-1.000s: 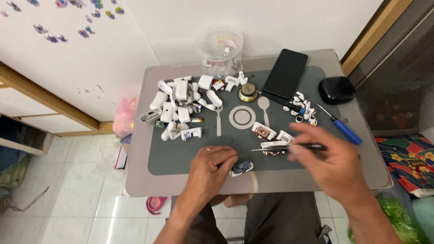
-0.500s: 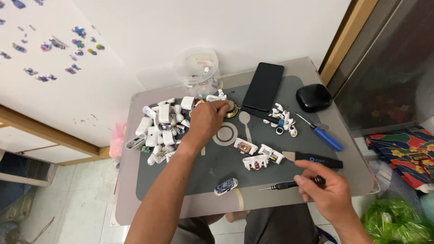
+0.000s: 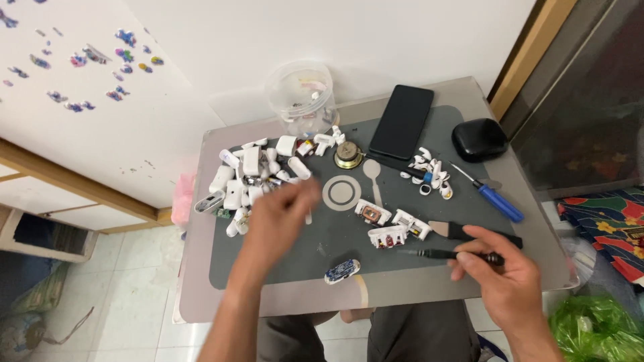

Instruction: Assembling small electronic components and plastic housings using a precision screwdriver

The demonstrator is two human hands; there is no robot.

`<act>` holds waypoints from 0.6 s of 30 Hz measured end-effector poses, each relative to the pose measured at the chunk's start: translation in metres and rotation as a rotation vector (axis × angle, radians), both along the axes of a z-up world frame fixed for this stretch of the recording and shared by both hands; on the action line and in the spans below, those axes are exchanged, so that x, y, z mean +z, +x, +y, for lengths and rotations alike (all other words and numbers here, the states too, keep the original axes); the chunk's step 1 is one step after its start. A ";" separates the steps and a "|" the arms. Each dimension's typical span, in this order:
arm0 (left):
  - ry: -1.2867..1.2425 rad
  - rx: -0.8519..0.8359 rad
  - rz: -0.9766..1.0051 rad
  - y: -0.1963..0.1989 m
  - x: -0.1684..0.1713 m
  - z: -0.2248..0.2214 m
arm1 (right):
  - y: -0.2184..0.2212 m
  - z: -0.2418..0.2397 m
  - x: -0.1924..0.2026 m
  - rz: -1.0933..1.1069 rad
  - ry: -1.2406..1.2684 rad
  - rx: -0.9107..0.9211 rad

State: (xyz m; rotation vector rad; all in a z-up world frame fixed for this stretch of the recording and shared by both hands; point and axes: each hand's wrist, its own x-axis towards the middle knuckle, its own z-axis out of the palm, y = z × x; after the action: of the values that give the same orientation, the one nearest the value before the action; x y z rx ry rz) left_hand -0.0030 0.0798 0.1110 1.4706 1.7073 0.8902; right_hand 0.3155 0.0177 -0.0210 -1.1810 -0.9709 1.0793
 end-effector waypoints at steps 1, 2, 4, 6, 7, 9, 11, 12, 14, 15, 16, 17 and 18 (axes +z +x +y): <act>-0.003 0.006 -0.002 -0.002 -0.018 -0.016 | -0.001 0.002 -0.001 -0.002 -0.003 0.006; 0.065 -0.106 0.004 -0.005 -0.037 -0.034 | -0.001 0.002 -0.003 -0.005 -0.013 -0.023; 0.121 -0.203 -0.001 -0.006 -0.066 -0.061 | -0.006 0.004 -0.007 -0.019 -0.038 -0.037; 0.388 -0.356 0.290 0.001 -0.088 -0.081 | -0.011 0.005 -0.015 -0.031 0.039 -0.084; 0.366 -0.338 0.277 0.002 -0.091 -0.082 | -0.020 -0.002 -0.004 -0.043 0.018 -0.065; 0.497 -0.260 0.172 0.004 -0.092 -0.082 | -0.038 -0.015 0.021 -0.208 -0.010 -0.066; 0.517 -0.226 0.165 0.003 -0.104 -0.081 | -0.050 -0.025 0.017 -0.200 -0.026 -0.068; 0.538 -0.208 0.169 0.002 -0.109 -0.079 | -0.056 -0.030 0.016 -0.177 -0.041 -0.083; 0.549 -0.195 0.155 0.001 -0.110 -0.080 | -0.062 -0.037 0.020 -0.244 0.005 -0.045; 0.559 -0.190 0.146 0.002 -0.110 -0.080 | -0.065 -0.039 0.022 -0.303 0.049 -0.013; 0.556 -0.189 0.144 0.002 -0.111 -0.080 | -0.066 -0.039 0.021 -0.306 0.047 -0.012; 0.569 -0.181 0.137 0.002 -0.112 -0.080 | -0.068 -0.038 0.019 -0.365 0.034 -0.017; 0.585 -0.170 0.131 0.001 -0.114 -0.081 | -0.070 -0.038 0.017 -0.425 0.025 -0.021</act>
State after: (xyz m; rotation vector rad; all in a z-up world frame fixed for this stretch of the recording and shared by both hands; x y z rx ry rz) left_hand -0.0023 -0.0012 -0.0027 2.0579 1.4417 1.2905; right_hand 0.2455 -0.0205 -0.0035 -1.4284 -1.2892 0.8104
